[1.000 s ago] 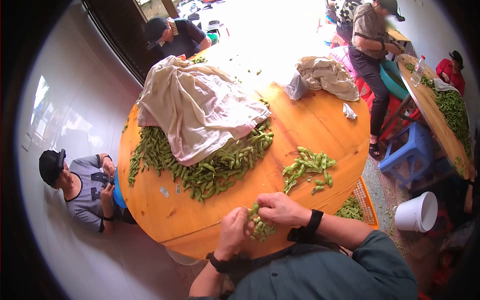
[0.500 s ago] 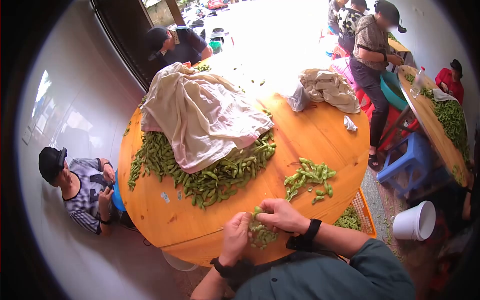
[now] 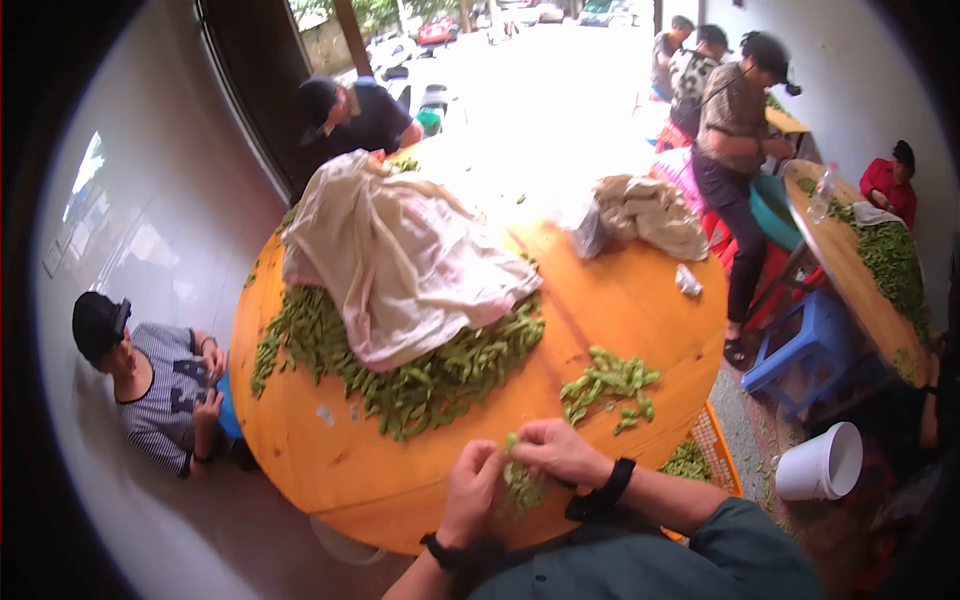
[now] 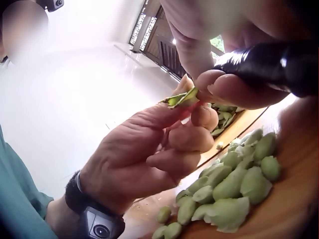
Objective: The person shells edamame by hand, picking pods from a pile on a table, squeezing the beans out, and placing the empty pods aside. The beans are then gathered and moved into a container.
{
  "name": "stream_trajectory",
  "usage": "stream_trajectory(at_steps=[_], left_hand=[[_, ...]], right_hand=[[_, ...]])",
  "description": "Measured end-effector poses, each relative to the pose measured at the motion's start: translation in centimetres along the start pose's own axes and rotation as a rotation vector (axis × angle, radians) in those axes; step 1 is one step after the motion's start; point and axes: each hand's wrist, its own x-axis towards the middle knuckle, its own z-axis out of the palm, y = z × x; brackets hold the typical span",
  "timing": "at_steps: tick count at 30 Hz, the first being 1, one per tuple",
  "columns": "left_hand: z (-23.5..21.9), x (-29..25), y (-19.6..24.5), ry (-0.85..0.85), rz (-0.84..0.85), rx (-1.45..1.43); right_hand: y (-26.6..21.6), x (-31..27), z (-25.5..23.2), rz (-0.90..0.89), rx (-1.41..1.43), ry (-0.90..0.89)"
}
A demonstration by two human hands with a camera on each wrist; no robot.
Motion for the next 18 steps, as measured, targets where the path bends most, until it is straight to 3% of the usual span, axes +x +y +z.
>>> stream_trajectory(at_steps=[3,4,6,8,11,14,18], left_hand=[[-0.4,-0.3,0.2,0.031,0.037,0.229],[-0.9,0.0,-0.5,0.038,0.121,0.342],[-1.0,0.3,-1.1,0.076,0.118,0.325],[-0.3,-0.5,1.1,-0.013,-0.019,0.008],[0.5,-0.9,2.1,0.059,-0.051,-0.078],[1.1,-1.4,3.1,0.087,-0.084,-0.102],[-0.2,-0.3,0.6,0.091,-0.077,-0.209]], right_hand=[[0.4,0.1,0.0,-0.077,-0.154,0.039],[0.5,0.0,0.2,-0.103,-0.194,0.064],[2.3,0.9,0.0,-0.284,-0.391,0.109],[2.0,0.7,0.4,-0.427,-0.484,0.166],[0.6,-0.2,0.4,-0.321,-0.477,0.102],[0.7,-0.4,0.3,-0.358,-0.541,0.072],[0.9,-0.3,0.5,-0.336,-0.501,0.059]])
